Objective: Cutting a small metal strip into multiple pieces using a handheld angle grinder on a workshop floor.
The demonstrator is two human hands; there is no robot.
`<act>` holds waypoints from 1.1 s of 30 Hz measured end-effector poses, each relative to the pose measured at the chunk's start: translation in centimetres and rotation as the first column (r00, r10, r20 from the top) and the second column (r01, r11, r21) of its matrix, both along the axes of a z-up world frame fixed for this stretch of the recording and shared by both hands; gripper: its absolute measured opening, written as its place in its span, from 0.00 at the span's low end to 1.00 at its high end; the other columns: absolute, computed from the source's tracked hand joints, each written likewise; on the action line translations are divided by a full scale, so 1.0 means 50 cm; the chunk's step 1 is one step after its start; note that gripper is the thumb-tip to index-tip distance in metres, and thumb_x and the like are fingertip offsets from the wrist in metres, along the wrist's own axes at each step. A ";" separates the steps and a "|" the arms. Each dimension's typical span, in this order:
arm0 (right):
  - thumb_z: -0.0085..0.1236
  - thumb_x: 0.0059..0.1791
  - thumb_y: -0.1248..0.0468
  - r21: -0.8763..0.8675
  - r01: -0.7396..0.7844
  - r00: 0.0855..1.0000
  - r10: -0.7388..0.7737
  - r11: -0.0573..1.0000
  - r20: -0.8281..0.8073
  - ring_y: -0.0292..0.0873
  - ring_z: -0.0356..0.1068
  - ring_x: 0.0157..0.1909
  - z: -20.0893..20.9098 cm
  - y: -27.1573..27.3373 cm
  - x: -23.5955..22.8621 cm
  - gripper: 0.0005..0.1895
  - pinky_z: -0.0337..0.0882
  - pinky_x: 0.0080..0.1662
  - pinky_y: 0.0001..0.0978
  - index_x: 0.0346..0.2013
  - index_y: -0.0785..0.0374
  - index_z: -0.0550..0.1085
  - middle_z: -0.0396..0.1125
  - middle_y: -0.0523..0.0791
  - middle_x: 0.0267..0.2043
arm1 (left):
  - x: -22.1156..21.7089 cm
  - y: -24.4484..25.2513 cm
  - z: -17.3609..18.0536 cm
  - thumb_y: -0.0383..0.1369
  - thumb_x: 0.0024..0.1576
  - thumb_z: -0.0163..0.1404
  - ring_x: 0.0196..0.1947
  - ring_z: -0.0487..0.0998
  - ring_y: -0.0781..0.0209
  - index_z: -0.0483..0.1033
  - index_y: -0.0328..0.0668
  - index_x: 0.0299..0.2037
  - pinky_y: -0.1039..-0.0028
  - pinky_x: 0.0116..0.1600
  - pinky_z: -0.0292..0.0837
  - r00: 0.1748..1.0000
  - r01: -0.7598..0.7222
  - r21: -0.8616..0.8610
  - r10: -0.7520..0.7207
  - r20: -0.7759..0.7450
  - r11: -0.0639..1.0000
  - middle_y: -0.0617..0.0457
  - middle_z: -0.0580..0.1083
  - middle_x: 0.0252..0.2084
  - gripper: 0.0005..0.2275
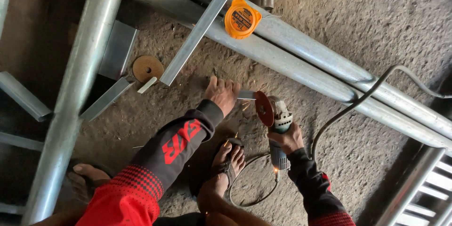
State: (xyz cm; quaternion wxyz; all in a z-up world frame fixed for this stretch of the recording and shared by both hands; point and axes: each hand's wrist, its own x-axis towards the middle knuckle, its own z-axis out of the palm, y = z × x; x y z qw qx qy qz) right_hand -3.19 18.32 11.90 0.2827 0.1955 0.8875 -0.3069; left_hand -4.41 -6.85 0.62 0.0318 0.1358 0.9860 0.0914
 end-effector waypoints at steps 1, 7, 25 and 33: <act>0.83 0.20 0.54 -0.001 0.001 1.000 -0.001 1.000 0.001 0.52 0.73 0.32 -0.011 0.014 0.002 0.32 0.71 0.41 0.41 0.27 0.66 0.73 0.68 0.56 0.24 | 0.000 0.003 -0.011 0.30 0.63 0.44 0.26 0.63 0.50 0.67 0.41 0.42 0.56 0.41 0.52 1.000 0.001 -0.001 -0.001 0.001 1.000 0.54 0.61 0.29 0.03; 0.81 0.21 0.53 0.001 0.006 1.000 -0.006 1.000 -0.014 0.51 0.73 0.32 -0.014 0.012 0.000 0.30 0.71 0.41 0.43 0.26 0.63 0.73 0.66 0.54 0.24 | 0.003 0.011 -0.039 0.32 0.56 0.47 0.31 0.69 0.42 0.64 0.39 0.46 0.49 0.48 0.56 0.997 0.018 0.069 -0.023 0.070 0.997 0.41 0.67 0.34 0.11; 0.78 0.23 0.61 -0.010 0.184 0.976 -0.181 0.983 0.120 0.48 0.71 0.37 0.068 0.069 0.053 0.30 0.69 0.41 0.46 0.36 0.62 0.76 0.70 0.50 0.30 | 0.060 -0.039 0.104 0.46 0.43 0.63 0.32 0.75 0.50 0.74 0.48 0.32 0.54 0.39 0.69 0.959 -0.254 0.185 0.223 0.173 0.949 0.51 0.67 0.33 0.16; 0.78 0.24 0.62 0.049 0.260 0.957 -0.265 0.964 0.116 0.51 0.73 0.41 0.074 0.082 0.093 0.33 0.68 0.46 0.50 0.41 0.64 0.77 0.72 0.53 0.34 | 0.067 0.085 0.004 0.59 0.46 0.63 0.57 0.78 0.37 0.71 0.28 0.56 0.50 0.54 0.78 -0.173 -0.864 -0.008 0.283 0.943 -0.504 0.31 0.73 0.55 0.40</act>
